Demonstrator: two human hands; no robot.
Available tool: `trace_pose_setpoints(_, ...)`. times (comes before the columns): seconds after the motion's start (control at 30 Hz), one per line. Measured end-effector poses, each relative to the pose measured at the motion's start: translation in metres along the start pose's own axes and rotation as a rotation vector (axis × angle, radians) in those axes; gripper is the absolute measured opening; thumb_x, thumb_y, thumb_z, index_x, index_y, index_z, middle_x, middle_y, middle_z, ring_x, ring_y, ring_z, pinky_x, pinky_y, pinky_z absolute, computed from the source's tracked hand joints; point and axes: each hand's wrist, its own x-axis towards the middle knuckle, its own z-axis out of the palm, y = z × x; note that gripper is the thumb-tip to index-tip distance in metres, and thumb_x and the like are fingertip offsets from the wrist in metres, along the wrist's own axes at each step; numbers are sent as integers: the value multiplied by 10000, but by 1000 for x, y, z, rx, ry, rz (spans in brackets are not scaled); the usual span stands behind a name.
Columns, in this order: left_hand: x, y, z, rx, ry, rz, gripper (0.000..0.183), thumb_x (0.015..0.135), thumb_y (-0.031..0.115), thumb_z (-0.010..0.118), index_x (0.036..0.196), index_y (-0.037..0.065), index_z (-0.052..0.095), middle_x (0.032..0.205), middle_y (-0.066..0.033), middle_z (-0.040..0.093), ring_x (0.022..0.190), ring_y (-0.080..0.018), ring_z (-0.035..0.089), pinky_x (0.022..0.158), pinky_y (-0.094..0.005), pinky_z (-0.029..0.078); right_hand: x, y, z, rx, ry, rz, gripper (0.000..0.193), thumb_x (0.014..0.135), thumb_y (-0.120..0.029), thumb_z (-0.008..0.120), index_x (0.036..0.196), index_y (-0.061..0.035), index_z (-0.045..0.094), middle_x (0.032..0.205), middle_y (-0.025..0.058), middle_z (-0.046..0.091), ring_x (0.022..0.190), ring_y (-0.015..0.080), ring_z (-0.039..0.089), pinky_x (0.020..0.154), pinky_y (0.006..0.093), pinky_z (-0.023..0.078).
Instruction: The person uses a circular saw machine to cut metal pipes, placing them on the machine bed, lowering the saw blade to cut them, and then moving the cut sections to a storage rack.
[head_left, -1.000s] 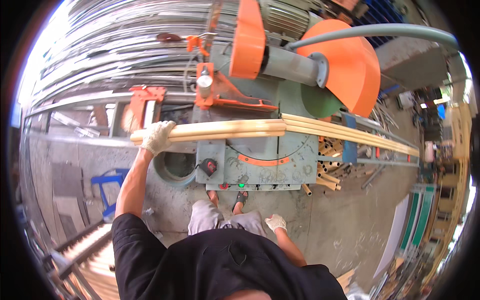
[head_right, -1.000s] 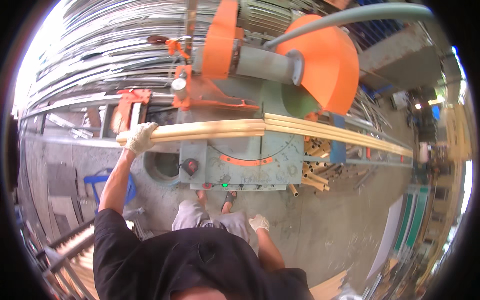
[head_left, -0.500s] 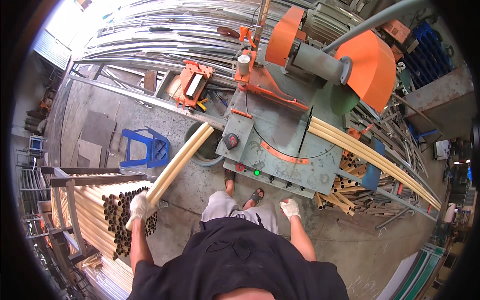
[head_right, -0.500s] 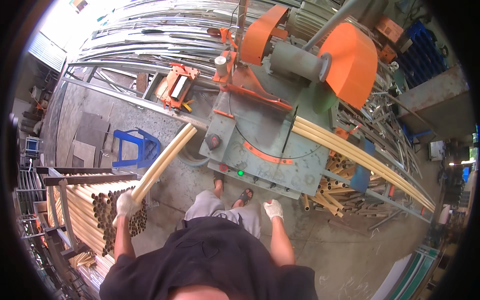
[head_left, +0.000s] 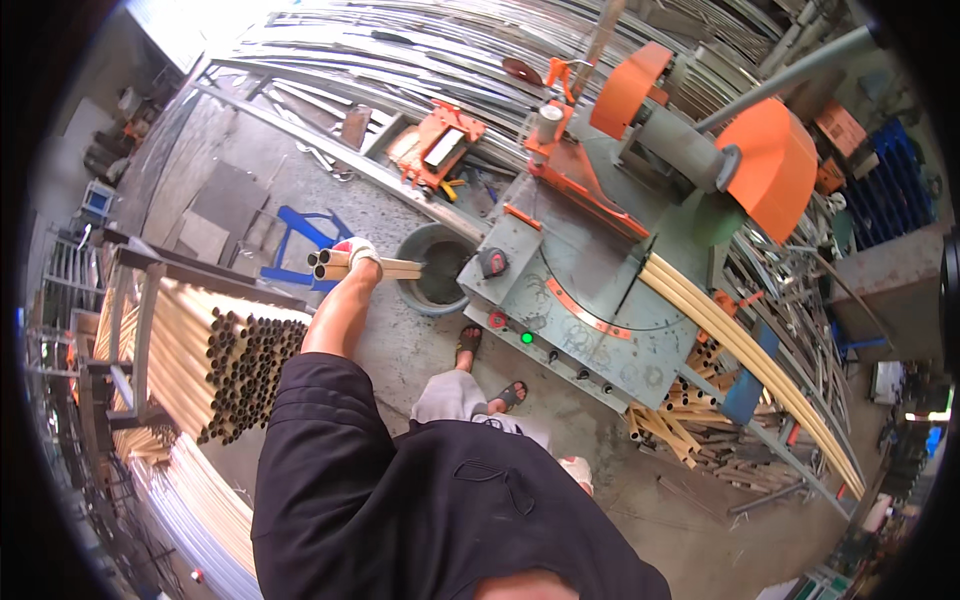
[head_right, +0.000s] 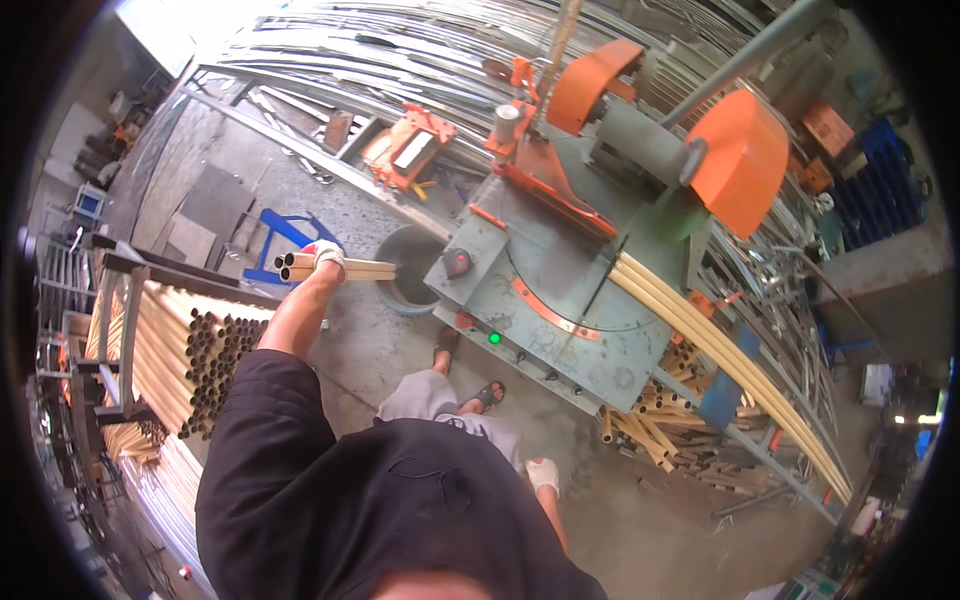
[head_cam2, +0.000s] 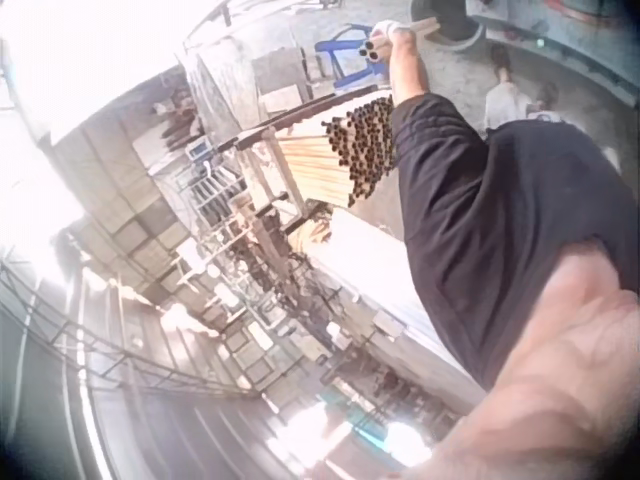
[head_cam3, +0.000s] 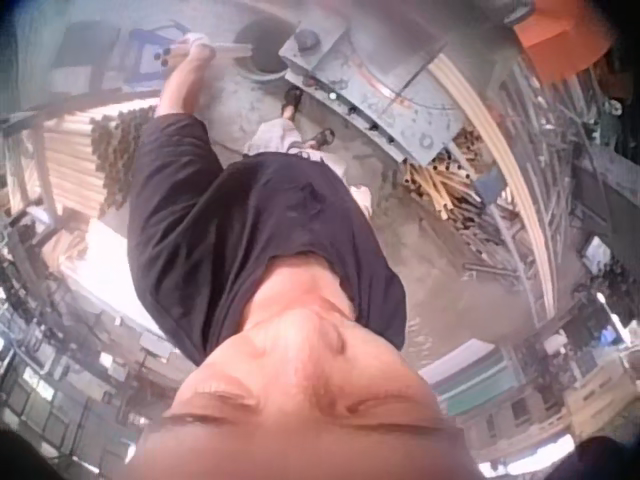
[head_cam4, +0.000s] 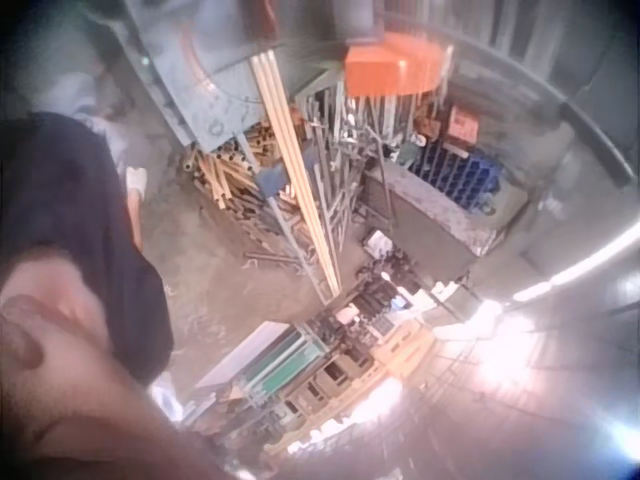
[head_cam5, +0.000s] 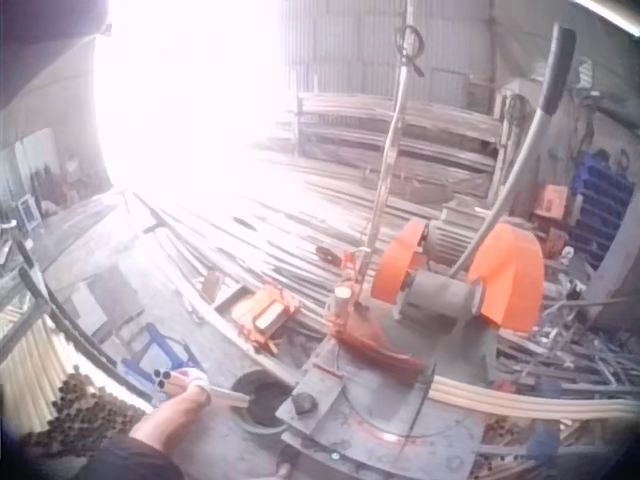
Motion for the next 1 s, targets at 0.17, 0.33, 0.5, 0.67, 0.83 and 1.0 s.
trace_pose_setpoints(0.17,-72,-43,34,-440,45,-90,361,722,243,841,1063,143,780,1060,-70,760,961,-253,733,745,-561,579,110,49,56,-140,-67,-143,440,920,-384,539,1090,-8,693,1052,205,715,1016,375,671,876,482,494)
trace_pose_setpoints(0.33,-296,-76,163,-1135,166,-123,460,632,337,809,972,52,686,954,-201,724,891,-372,705,818,-450,572,142,-29,30,-326,-233,-292,447,949,-367,497,1181,-25,669,1154,217,686,1074,384,656,901,479,482)
trace_pose_setpoints(0.5,-518,-15,194,-1850,122,-547,507,622,283,775,1027,24,614,861,-177,691,776,-312,693,765,-416,565,158,-76,27,-521,-348,-374,454,969,-354,466,1247,-49,654,1237,225,660,1132,399,633,920,484,473)
trace_pose_setpoints(0.67,-502,8,154,-2251,172,-998,437,645,178,770,1001,-6,594,763,-107,660,633,-195,661,613,-346,554,280,-60,53,-608,-235,-425,431,955,-368,478,1223,-90,670,1240,215,652,1191,429,588,912,519,477)
trace_pose_setpoints(0.83,-486,-8,182,-2254,131,-1338,428,652,198,790,960,-17,583,696,-99,649,574,-201,650,570,-355,546,221,-134,45,-667,-336,-505,400,948,-350,483,1163,-77,680,1190,221,661,1141,428,604,883,518,488)
trace_pose_setpoints(1.0,-388,-92,261,-2076,125,-1270,475,626,300,814,942,-20,665,769,-152,699,714,-257,689,678,-384,556,214,-205,35,-626,-313,-536,375,940,-332,487,1103,-63,691,1140,226,670,1091,426,620,854,518,498)
